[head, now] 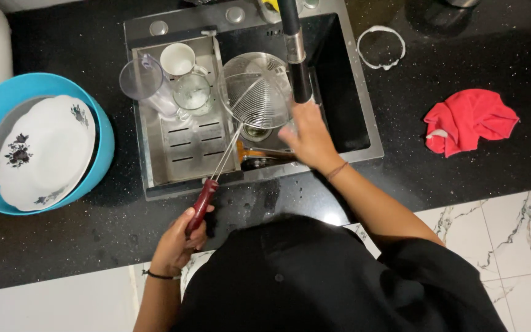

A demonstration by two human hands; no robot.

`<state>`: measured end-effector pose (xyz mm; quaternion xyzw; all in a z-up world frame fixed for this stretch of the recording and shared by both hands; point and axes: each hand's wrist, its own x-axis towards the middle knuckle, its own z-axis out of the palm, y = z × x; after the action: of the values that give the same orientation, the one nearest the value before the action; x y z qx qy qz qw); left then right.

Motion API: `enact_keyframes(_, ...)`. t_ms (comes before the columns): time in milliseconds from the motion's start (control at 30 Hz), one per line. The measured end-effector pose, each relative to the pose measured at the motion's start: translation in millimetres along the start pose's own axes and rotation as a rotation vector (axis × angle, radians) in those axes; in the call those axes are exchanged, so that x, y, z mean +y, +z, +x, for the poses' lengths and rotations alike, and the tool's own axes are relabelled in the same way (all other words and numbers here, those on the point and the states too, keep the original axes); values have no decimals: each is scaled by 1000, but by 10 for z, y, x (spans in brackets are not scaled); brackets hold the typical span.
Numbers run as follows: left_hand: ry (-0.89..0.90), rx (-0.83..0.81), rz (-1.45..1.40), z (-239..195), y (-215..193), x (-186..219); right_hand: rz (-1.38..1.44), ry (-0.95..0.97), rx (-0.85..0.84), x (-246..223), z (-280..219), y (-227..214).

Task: Wash several kitchen items including bowls, plates, a glass, and a strainer in a kitchen sink.

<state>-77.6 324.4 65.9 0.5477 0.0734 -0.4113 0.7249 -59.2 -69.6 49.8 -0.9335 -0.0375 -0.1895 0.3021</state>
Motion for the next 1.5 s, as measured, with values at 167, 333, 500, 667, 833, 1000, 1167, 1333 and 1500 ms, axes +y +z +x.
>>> enact_keyframes(167,-36,-30,61,2,-78,-57,57,22,47,-142,-9,-71)
enact_keyframes(333,-55,-42,82,58,-12,-109,128,78,31,-46,-59,-36)
enact_keyframes(500,-32,-79,74,67,-9,-119,-7,32,-43,-259,-82,-199)
enact_keyframes(667,-55,-67,128,28,-35,-46,40,59,-42,-83,-54,-196)
enact_keyframes(833,-69,-10,264,-39,-48,11,-24,-87,-25,-210,39,-219)
enact_keyframes(1000,-40,-47,255,-56,-136,-55,128,107,-29,-122,129,-228)
enact_keyframes(1167,-56,-53,247,-40,-219,-48,22,-74,-19,-76,150,-148)
enact_keyframes(1333,-43,-48,304,-43,-211,4,208,112,47,121,140,-29)
enact_keyframes(1500,-68,-10,301,-30,-15,141,-145,-248,-1,-409,153,-190)
